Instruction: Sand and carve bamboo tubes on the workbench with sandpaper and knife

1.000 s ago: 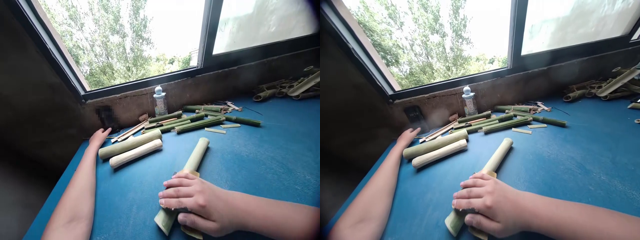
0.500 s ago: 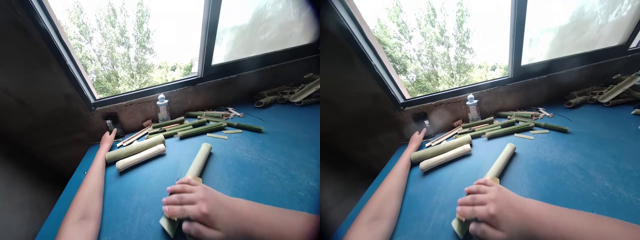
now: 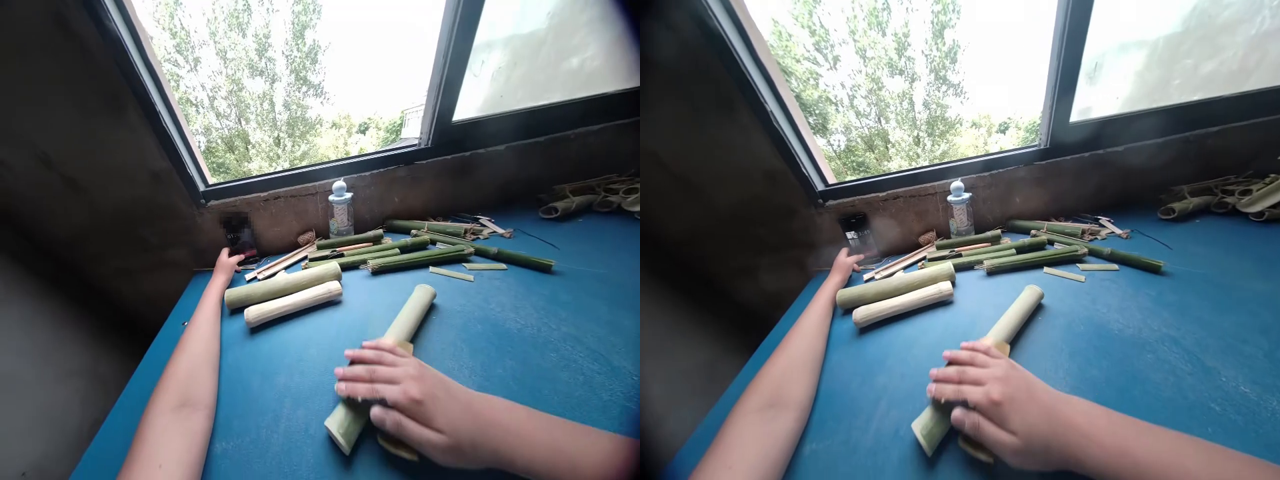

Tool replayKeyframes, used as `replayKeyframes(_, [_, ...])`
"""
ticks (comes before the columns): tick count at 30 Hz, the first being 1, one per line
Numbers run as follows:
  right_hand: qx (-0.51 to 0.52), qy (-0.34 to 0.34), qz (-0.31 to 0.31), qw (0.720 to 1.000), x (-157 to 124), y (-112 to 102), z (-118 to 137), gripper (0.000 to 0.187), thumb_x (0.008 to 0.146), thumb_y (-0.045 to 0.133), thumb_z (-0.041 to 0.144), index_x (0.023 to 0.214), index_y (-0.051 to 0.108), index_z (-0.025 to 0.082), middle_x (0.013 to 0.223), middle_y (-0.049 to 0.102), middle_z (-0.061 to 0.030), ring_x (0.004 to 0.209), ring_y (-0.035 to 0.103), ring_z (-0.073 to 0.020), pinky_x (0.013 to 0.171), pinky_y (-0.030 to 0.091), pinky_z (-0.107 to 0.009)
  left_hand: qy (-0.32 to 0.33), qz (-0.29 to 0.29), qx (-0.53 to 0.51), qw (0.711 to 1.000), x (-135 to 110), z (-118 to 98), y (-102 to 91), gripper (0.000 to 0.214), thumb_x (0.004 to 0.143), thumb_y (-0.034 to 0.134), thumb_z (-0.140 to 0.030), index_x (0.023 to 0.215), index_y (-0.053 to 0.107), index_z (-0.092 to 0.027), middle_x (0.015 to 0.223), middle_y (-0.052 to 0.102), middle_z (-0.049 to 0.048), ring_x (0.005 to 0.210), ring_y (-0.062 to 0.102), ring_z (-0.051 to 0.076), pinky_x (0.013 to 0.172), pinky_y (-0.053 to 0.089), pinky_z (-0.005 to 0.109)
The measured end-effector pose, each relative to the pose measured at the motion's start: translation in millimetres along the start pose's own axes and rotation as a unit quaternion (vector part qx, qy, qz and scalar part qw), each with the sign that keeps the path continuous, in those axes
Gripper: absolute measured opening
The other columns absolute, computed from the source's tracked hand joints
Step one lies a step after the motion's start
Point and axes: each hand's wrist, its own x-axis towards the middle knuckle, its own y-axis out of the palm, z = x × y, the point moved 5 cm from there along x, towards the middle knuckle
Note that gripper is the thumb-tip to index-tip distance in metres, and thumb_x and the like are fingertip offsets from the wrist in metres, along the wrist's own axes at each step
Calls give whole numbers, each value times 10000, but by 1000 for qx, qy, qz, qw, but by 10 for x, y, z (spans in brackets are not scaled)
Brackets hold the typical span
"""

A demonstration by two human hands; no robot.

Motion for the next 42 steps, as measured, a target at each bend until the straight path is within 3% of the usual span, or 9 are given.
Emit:
replayKeyframes(7, [-42,109,-109,987,51,-190,-459,452,1035,355,401,1296,661,193,1347,647,-112,1345,518,-311,1199,291,-564,-27,0,-85,996,-28,50,-10,316,956,609,-340,1204,593,-145,1122,634,81,911,647,186,775,575,366])
replayKeyframes(13, [11,-23,6,1000,36,71,163,430,1018,420,349,1433,522,310,1421,595,-36,1384,484,-228,1201,314,-449,-40,-93,-188,977,-175,-48,-183,299,961,600,-349,1177,592,-143,1050,632,66,819,632,155,698,564,318])
replayKeyframes(18, [-72,8,-70,995,74,-118,-196,422,1033,368,346,1326,624,183,1314,671,-107,1259,595,-259,1138,382,-480,32,-218,-282,934,-512,-806,-1123,305,1024,409,-378,1201,512,-152,854,533,5,535,402,68,472,365,199])
replayKeyframes(22, [-130,38,-133,982,37,-319,-654,437,1036,336,335,1185,696,138,1175,729,-140,1132,657,-287,1030,473,-509,189,-180,-283,923,-1245,-1682,-1631,381,975,204,-205,1234,474,-133,730,404,-39,471,257,47,479,242,157])
replayKeyframes(25, [-142,23,-143,979,-14,-385,-617,413,1031,358,323,1206,688,146,1197,721,-140,1156,650,-287,1075,435,-532,286,-34,-158,944,-2121,-1980,-1286,303,898,507,-378,1038,631,-139,709,538,-8,533,475,87,518,337,191])
replayKeyframes(28, [-156,-15,-140,978,-59,-512,-324,347,1002,459,314,1262,666,214,1285,689,-79,1269,583,-275,1192,290,-534,333,100,40,937,-3044,-1825,-597,392,633,817,-527,843,726,-209,688,638,62,583,599,216,498,379,280])
replayKeyframes(31, [-161,-43,-145,975,-123,-739,-46,340,987,512,328,1298,645,288,1362,643,-9,1388,468,-264,1244,182,-514,391,203,332,834,-3711,-1488,1,667,819,573,-700,1277,652,-222,898,689,162,673,664,294,487,402,339])
replayKeyframes(37, [-84,43,-110,989,-257,-931,-410,447,991,439,507,1122,756,222,1269,699,-84,1296,560,-334,1084,453,-486,484,252,375,750,-3969,-1283,199,483,954,507,-385,1431,501,-310,1096,644,122,721,678,249,535,462,314])
replayKeyframes(42, [-78,44,-110,990,-204,-574,-660,468,996,404,489,1238,699,217,1281,689,-99,1273,576,-321,1131,381,-532,505,249,352,747,-3956,-1220,304,434,981,439,-351,1405,501,-285,931,683,28,633,667,186,519,466,276])
